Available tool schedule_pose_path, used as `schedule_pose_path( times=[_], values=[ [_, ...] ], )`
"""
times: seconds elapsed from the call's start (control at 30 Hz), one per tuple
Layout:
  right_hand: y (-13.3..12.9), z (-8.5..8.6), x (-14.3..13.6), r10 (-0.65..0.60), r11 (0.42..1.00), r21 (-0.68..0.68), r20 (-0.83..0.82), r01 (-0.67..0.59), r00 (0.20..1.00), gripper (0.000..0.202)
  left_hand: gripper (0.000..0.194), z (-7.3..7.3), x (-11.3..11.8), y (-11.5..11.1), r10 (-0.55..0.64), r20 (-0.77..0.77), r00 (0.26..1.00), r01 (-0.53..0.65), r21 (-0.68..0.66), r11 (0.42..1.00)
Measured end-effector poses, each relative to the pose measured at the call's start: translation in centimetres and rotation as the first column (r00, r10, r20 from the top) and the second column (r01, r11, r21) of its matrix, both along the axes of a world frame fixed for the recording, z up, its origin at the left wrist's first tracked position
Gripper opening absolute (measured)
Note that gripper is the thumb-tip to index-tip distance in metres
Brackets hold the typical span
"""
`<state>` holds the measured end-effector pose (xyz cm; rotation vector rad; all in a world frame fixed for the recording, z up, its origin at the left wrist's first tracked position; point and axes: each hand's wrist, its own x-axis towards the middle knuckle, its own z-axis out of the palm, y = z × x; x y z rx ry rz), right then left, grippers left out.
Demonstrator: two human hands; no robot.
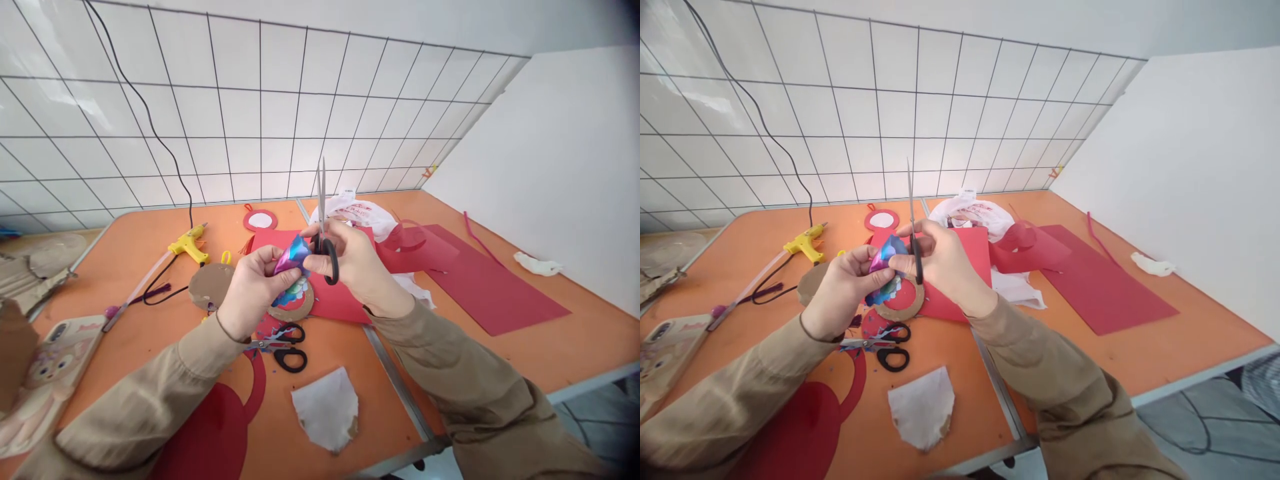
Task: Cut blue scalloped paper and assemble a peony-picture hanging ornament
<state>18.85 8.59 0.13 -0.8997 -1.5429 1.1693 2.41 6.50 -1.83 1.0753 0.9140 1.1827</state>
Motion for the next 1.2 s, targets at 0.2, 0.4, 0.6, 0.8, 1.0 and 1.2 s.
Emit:
schedule_pose_path(
  times=[0.2,0.4,0.6,0.8,1.0,1.2],
  values=[
    [0.0,-0.3,-0.1,-0.069,0.997,0.028,0.039,0.068,0.997,0.035,0.040,1.5,-0.4,-0.5,-0.154,-0.164,0.974,0.160,0.024,0.987],
    [-0.2,-0.3,0.1,0.023,1.000,0.014,0.060,-0.024,0.998,0.031,0.034,1.7,-0.7,-0.5,-0.061,-0.216,0.975,0.086,0.109,0.990],
    [-0.2,-0.1,0.1,0.003,1.000,0.009,0.027,-0.004,1.000,0.032,0.029,0.9,-0.5,-0.4,-0.040,-0.163,0.986,0.056,0.095,0.994],
    [0.0,-0.3,0.0,-0.007,1.000,0.011,0.005,0.007,1.000,0.031,0.033,1.1,-0.5,-0.2,-0.094,-0.041,0.995,0.095,0.031,0.995],
    [0.0,-0.4,0.0,0.017,0.999,0.028,0.007,-0.017,1.000,0.033,0.028,0.8,-0.6,0.0,-0.047,-0.105,0.993,0.055,0.075,0.996],
    [-0.3,-0.2,-0.2,-0.016,0.993,0.119,0.079,0.007,0.997,0.027,0.019,1.6,-0.8,-0.5,0.024,-0.217,0.976,-0.002,0.102,0.995]
  ],
)
